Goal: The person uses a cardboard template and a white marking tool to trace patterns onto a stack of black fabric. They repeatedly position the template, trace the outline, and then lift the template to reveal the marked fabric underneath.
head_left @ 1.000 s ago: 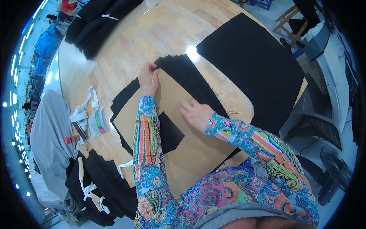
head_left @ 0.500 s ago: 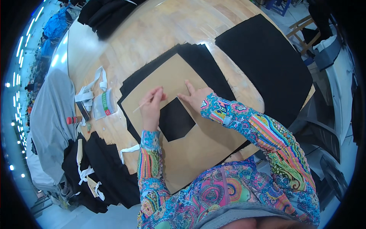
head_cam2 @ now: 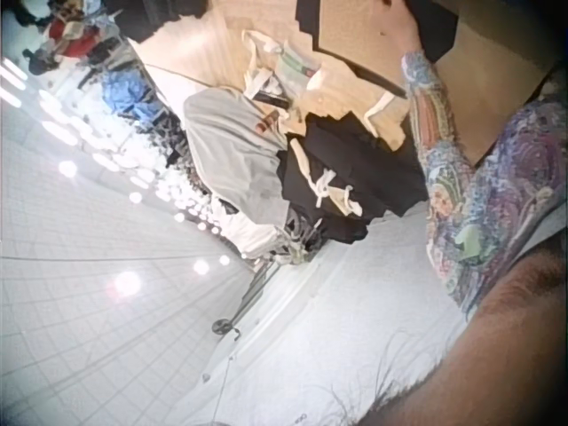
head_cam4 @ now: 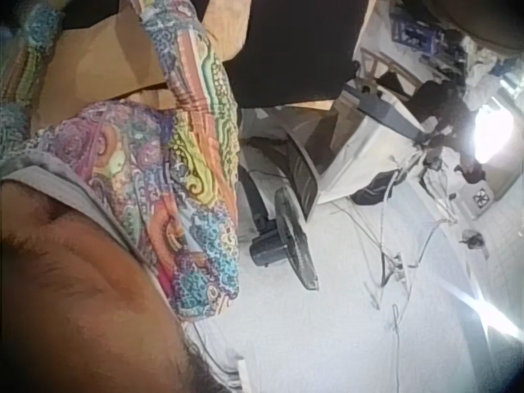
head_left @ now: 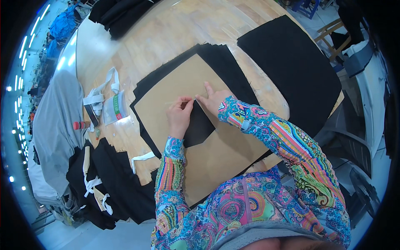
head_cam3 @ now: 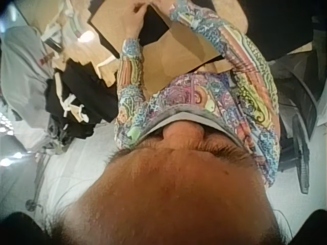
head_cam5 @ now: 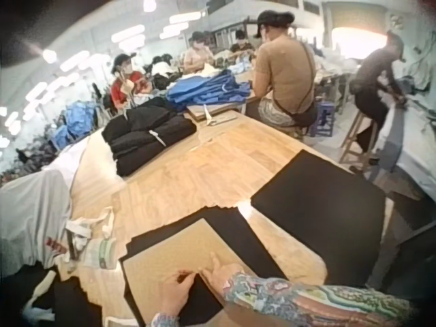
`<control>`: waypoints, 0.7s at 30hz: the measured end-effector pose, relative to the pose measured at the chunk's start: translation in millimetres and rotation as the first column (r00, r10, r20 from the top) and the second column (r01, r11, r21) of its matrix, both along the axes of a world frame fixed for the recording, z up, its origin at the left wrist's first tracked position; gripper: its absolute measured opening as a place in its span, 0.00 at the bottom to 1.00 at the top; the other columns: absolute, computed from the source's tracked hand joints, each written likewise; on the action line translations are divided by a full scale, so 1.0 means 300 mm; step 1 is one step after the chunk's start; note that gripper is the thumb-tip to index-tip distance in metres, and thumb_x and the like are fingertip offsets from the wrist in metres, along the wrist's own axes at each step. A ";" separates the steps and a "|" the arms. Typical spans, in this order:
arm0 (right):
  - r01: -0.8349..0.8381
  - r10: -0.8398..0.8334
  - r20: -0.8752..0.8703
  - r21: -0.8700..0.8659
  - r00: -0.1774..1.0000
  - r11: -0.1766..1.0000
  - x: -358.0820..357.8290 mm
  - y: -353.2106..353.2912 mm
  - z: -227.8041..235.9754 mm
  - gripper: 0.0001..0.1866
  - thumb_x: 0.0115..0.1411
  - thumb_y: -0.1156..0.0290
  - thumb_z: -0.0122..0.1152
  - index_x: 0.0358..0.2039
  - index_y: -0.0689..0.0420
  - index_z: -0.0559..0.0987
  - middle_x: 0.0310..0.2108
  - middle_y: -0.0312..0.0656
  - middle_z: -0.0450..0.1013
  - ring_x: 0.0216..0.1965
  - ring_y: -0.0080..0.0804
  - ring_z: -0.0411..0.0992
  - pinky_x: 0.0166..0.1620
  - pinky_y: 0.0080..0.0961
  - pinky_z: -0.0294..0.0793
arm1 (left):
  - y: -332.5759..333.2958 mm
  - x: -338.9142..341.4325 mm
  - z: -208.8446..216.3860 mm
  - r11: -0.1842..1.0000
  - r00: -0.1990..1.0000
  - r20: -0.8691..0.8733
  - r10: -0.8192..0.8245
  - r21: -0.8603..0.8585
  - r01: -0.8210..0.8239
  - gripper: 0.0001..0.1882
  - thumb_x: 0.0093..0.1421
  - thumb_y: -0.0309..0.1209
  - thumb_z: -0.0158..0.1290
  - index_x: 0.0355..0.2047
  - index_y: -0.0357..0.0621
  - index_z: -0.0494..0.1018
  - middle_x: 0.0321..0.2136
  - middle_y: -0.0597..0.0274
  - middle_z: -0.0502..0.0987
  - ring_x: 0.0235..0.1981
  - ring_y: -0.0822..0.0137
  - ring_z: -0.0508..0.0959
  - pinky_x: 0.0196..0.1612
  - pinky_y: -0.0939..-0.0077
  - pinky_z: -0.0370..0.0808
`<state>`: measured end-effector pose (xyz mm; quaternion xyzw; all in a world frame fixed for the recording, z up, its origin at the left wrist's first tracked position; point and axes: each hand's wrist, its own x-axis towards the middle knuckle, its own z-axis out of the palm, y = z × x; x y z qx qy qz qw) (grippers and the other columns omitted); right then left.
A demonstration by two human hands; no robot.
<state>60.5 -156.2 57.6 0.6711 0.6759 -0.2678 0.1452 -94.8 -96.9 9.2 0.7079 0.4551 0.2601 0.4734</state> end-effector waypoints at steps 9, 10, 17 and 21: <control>0.011 -0.011 -0.001 0.009 1.000 1.000 0.001 -0.003 -0.002 0.26 0.64 0.68 0.35 0.63 0.37 0.56 0.65 0.57 0.41 0.43 0.45 0.75 0.36 0.38 0.78 | -0.013 0.010 0.005 0.989 0.997 -0.072 0.000 0.146 0.011 0.06 0.56 0.26 0.55 0.32 0.35 0.75 0.25 0.60 0.79 0.28 0.75 0.78 0.34 0.82 0.74; 0.008 -0.008 0.002 0.001 1.000 1.000 0.000 -0.003 0.001 0.26 0.64 0.68 0.35 0.63 0.37 0.56 0.65 0.57 0.42 0.43 0.45 0.75 0.36 0.38 0.78 | -0.013 0.009 -0.001 0.987 0.998 -0.070 0.001 0.159 0.010 0.06 0.55 0.26 0.55 0.31 0.35 0.75 0.25 0.60 0.79 0.28 0.75 0.78 0.34 0.82 0.74; -0.018 0.017 0.057 0.021 0.998 1.000 0.004 -0.006 -0.004 0.30 0.61 0.72 0.41 0.64 0.37 0.53 0.65 0.58 0.42 0.38 0.38 0.77 0.37 0.32 0.78 | -0.031 -0.028 0.007 0.984 0.997 0.003 0.074 0.160 -0.073 0.05 0.55 0.25 0.55 0.30 0.36 0.75 0.24 0.62 0.78 0.26 0.75 0.77 0.32 0.83 0.73; -0.030 0.029 0.063 0.023 0.998 0.999 0.007 -0.005 -0.020 0.33 0.59 0.75 0.43 0.64 0.36 0.52 0.65 0.58 0.41 0.37 0.36 0.77 0.36 0.32 0.78 | -0.038 -0.152 0.036 0.968 0.952 0.175 0.251 -0.031 -0.250 0.04 0.55 0.24 0.55 0.30 0.35 0.74 0.23 0.65 0.77 0.25 0.79 0.74 0.31 0.84 0.71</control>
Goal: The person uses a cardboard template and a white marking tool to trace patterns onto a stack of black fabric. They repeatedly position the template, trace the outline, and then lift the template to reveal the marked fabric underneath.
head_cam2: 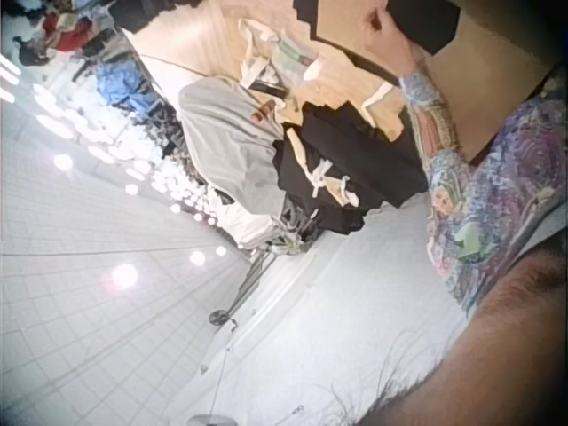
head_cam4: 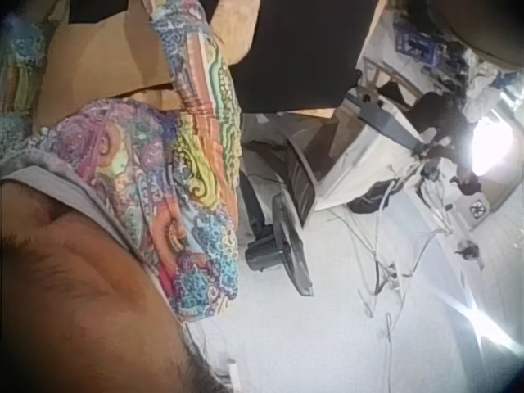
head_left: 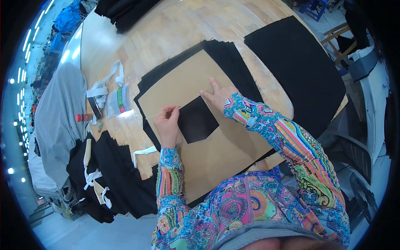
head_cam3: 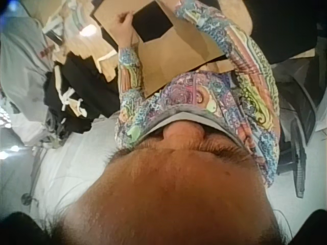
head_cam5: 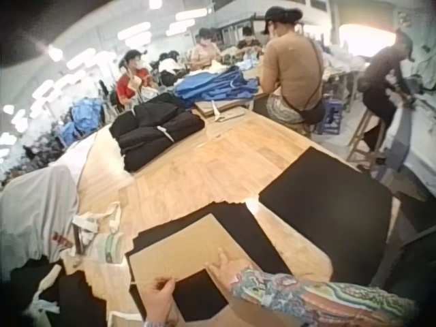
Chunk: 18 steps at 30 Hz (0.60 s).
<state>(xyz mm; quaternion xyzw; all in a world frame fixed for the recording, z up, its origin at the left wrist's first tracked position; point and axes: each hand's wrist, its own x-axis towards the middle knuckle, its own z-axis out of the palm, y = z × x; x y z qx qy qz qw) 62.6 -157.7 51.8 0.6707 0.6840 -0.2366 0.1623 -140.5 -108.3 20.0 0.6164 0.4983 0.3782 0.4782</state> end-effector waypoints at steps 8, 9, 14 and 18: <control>-0.028 0.028 0.018 0.029 0.999 0.999 -0.002 0.000 0.000 0.38 0.55 0.78 0.49 0.64 0.35 0.52 0.65 0.57 0.42 0.38 0.37 0.77 0.35 0.30 0.78 | 0.006 -0.139 -0.063 0.993 0.989 -0.109 0.098 0.073 -0.091 0.05 0.55 0.25 0.55 0.29 0.35 0.74 0.25 0.61 0.79 0.27 0.76 0.76 0.32 0.83 0.72; -0.018 0.018 0.000 0.026 1.000 0.999 -0.002 0.002 -0.003 0.39 0.54 0.78 0.50 0.64 0.35 0.52 0.65 0.57 0.42 0.40 0.37 0.76 0.36 0.30 0.78 | 0.005 -0.145 -0.065 0.992 0.986 -0.131 0.100 0.092 -0.088 0.05 0.55 0.25 0.56 0.29 0.34 0.74 0.25 0.60 0.79 0.27 0.76 0.77 0.33 0.82 0.73; -0.008 0.008 0.015 -0.024 1.000 1.000 0.000 -0.001 0.021 0.52 0.40 0.79 0.66 0.64 0.35 0.51 0.65 0.56 0.41 0.46 0.38 0.74 0.39 0.29 0.77 | -0.010 -0.131 -0.042 0.988 0.980 -0.165 0.114 0.120 -0.095 0.06 0.54 0.25 0.56 0.29 0.34 0.75 0.25 0.59 0.79 0.27 0.76 0.77 0.33 0.82 0.73; 0.002 -0.002 0.009 -0.074 1.000 0.997 -0.007 0.004 0.043 0.62 0.30 0.77 0.74 0.65 0.35 0.48 0.66 0.55 0.39 0.49 0.39 0.72 0.43 0.29 0.76 | -0.010 -0.142 -0.063 0.980 0.975 -0.190 0.118 0.179 -0.083 0.06 0.54 0.26 0.56 0.30 0.34 0.75 0.24 0.59 0.79 0.26 0.75 0.77 0.33 0.82 0.73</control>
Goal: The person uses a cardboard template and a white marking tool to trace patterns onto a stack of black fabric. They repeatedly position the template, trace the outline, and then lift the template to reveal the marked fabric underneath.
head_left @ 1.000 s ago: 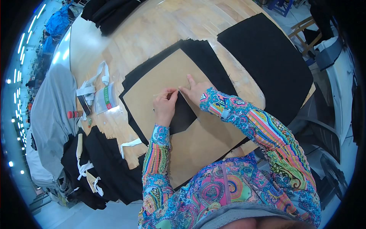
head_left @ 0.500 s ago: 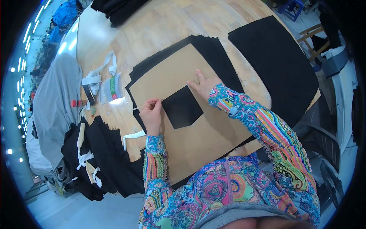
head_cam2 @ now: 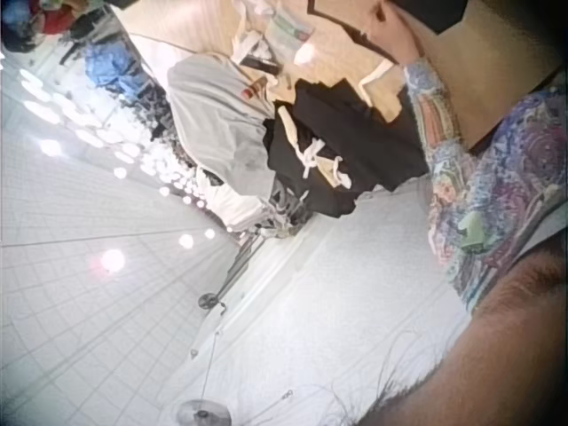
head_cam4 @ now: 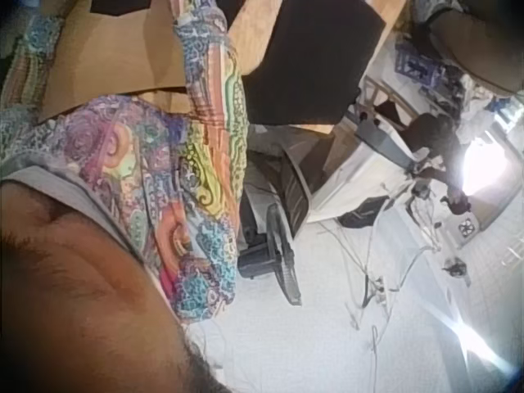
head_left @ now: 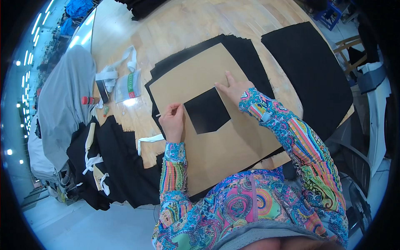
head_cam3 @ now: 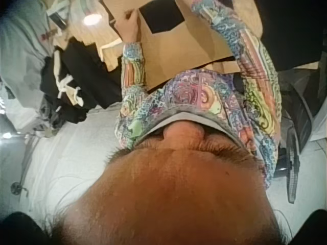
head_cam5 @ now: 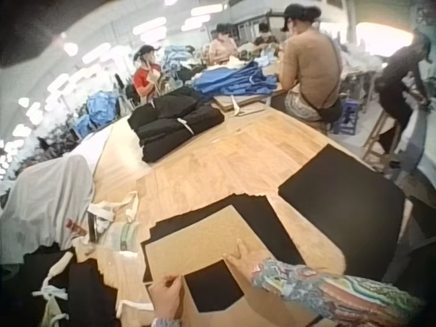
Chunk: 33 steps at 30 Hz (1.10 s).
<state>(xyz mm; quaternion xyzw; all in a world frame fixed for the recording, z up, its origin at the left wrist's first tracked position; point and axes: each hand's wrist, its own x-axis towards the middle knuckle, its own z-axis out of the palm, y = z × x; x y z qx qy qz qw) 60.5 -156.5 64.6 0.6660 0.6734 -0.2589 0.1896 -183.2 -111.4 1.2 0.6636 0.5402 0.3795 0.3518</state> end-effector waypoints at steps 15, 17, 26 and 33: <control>0.010 -0.010 -0.018 -0.004 1.000 1.000 0.007 -0.003 0.000 0.63 0.31 0.76 0.75 0.65 0.35 0.48 0.66 0.54 0.38 0.48 0.41 0.72 0.43 0.30 0.76 | 0.009 -0.005 -0.008 0.997 0.997 0.048 0.053 -0.066 -0.050 0.06 0.54 0.26 0.56 0.29 0.35 0.75 0.24 0.59 0.79 0.26 0.74 0.78 0.31 0.81 0.73; 0.009 -0.009 -0.019 0.000 1.000 1.000 0.006 -0.002 0.001 0.63 0.30 0.76 0.76 0.65 0.35 0.48 0.66 0.54 0.39 0.48 0.41 0.72 0.43 0.30 0.76 | 0.012 -0.006 -0.021 0.998 0.998 0.056 0.035 -0.052 -0.032 0.05 0.54 0.25 0.56 0.29 0.35 0.75 0.24 0.59 0.79 0.26 0.74 0.78 0.32 0.81 0.73; -0.002 0.002 -0.010 0.022 1.000 1.000 0.005 -0.005 -0.006 0.63 0.30 0.75 0.77 0.65 0.35 0.48 0.66 0.54 0.40 0.48 0.40 0.72 0.44 0.30 0.75 | 0.006 0.011 -0.002 1.000 1.000 -0.023 0.007 0.010 -0.007 0.05 0.54 0.25 0.56 0.30 0.34 0.75 0.25 0.59 0.79 0.26 0.74 0.77 0.32 0.81 0.73; 0.015 -0.011 -0.035 0.108 0.999 0.994 0.007 -0.018 -0.035 0.31 0.59 0.72 0.41 0.63 0.33 0.55 0.66 0.53 0.42 0.47 0.41 0.73 0.45 0.34 0.75 | -0.002 0.013 0.012 0.997 0.996 0.054 0.066 -0.045 -0.063 0.05 0.53 0.25 0.56 0.29 0.35 0.75 0.23 0.59 0.78 0.24 0.74 0.77 0.30 0.81 0.73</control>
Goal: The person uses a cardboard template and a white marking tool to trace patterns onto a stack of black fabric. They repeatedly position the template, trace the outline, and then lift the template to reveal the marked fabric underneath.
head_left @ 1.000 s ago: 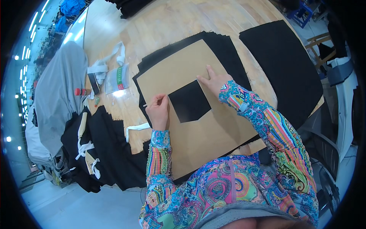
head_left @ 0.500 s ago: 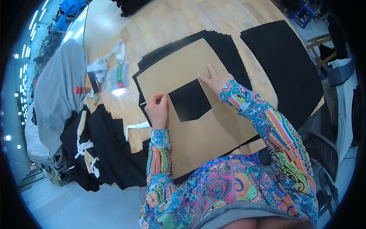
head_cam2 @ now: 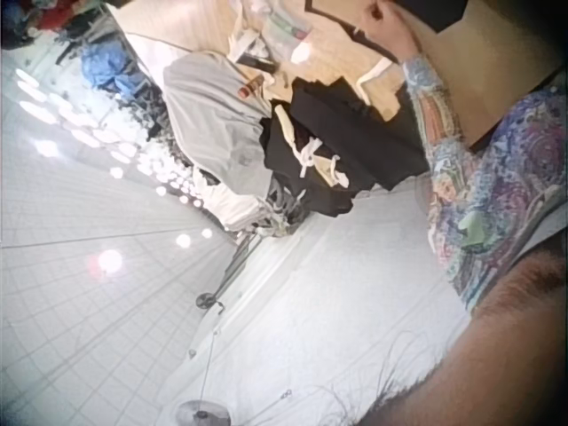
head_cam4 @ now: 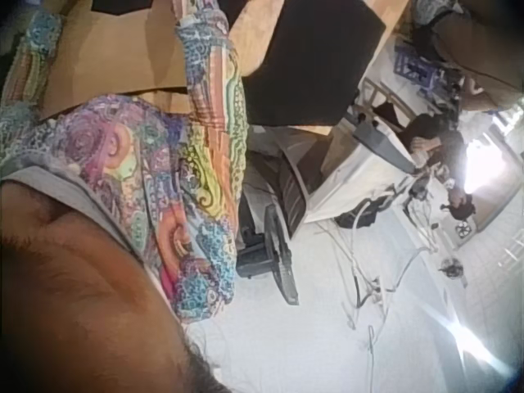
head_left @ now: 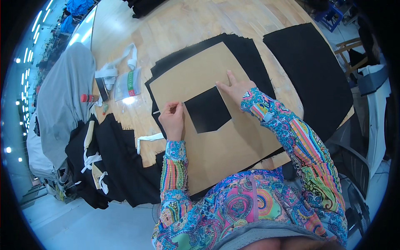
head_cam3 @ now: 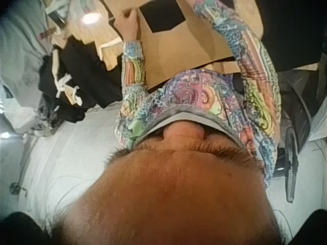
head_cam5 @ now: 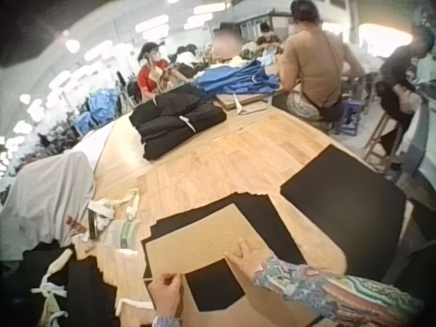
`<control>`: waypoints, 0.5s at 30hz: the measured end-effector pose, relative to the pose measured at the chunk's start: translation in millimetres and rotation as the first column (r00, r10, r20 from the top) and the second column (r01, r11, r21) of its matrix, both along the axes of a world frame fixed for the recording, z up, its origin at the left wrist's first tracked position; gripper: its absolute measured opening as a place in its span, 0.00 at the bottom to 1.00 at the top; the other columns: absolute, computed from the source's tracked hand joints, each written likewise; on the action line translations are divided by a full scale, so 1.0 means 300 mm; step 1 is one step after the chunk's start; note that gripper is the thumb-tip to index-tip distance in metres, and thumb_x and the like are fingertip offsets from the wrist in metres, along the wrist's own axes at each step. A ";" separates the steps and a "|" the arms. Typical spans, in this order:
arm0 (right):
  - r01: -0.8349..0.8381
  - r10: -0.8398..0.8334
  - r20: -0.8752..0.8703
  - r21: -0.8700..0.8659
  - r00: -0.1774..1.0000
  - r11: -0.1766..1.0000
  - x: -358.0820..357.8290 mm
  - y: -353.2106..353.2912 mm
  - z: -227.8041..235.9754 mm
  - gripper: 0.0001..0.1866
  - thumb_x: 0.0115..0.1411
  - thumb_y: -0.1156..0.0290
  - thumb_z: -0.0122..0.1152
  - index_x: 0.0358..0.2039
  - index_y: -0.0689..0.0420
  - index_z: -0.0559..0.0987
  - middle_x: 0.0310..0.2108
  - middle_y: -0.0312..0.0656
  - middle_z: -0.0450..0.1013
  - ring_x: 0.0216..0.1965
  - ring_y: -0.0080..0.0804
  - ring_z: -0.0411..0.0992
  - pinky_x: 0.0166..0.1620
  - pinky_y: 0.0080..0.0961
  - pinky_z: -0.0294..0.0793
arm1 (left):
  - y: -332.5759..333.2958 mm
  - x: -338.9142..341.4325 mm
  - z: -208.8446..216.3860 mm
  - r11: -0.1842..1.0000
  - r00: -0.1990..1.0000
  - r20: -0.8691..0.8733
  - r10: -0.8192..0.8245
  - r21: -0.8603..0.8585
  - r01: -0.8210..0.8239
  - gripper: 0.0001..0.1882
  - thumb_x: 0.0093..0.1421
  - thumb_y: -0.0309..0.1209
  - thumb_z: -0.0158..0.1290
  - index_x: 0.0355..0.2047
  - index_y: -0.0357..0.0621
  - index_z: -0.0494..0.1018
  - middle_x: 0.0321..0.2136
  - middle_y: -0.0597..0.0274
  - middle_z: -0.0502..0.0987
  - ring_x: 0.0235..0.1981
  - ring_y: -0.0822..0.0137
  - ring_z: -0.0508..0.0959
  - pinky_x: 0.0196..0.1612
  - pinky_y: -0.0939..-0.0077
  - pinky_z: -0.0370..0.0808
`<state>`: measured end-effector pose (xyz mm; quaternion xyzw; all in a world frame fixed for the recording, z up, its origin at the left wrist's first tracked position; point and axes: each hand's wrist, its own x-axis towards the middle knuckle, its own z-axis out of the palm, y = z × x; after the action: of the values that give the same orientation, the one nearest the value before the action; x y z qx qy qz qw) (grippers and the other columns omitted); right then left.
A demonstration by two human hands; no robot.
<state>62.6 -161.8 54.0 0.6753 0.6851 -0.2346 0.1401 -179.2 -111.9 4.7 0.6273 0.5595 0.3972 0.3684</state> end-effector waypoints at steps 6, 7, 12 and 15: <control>0.009 -0.009 -0.001 -0.004 1.000 1.000 0.001 -0.002 0.010 0.31 0.60 0.72 0.41 0.63 0.32 0.54 0.66 0.52 0.42 0.49 0.41 0.72 0.46 0.34 0.75 | 0.004 0.003 -0.017 0.997 0.998 -0.053 -0.034 0.061 0.038 0.05 0.53 0.25 0.56 0.29 0.35 0.74 0.23 0.59 0.79 0.25 0.74 0.78 0.30 0.81 0.73; 0.005 -0.005 0.003 -0.017 1.000 1.000 -0.001 0.000 0.010 0.36 0.54 0.72 0.48 0.63 0.33 0.53 0.66 0.52 0.42 0.49 0.41 0.72 0.46 0.34 0.75 | 0.003 0.004 -0.013 0.996 0.996 -0.085 -0.041 0.078 0.048 0.05 0.53 0.25 0.56 0.29 0.35 0.74 0.23 0.59 0.79 0.25 0.74 0.78 0.30 0.81 0.73; -0.005 0.007 0.021 -0.081 1.000 0.997 0.001 0.012 0.014 0.63 0.31 0.74 0.76 0.65 0.34 0.48 0.66 0.53 0.39 0.51 0.40 0.70 0.45 0.31 0.74 | 0.003 0.011 -0.011 0.997 0.996 -0.091 -0.026 0.068 0.032 0.05 0.54 0.26 0.55 0.28 0.35 0.74 0.23 0.58 0.79 0.24 0.73 0.78 0.30 0.80 0.73; -0.007 0.009 0.022 -0.091 1.000 0.996 -0.002 0.011 0.022 0.63 0.31 0.74 0.77 0.65 0.34 0.48 0.66 0.53 0.39 0.51 0.40 0.70 0.45 0.31 0.74 | -0.004 0.005 0.003 0.999 0.999 -0.053 0.007 0.031 -0.005 0.05 0.53 0.25 0.55 0.28 0.35 0.74 0.22 0.58 0.79 0.24 0.73 0.78 0.30 0.80 0.73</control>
<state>61.8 -158.4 60.6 0.6679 0.6748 -0.2576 0.1795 -177.5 -113.0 5.6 0.6415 0.5648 0.3903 0.3424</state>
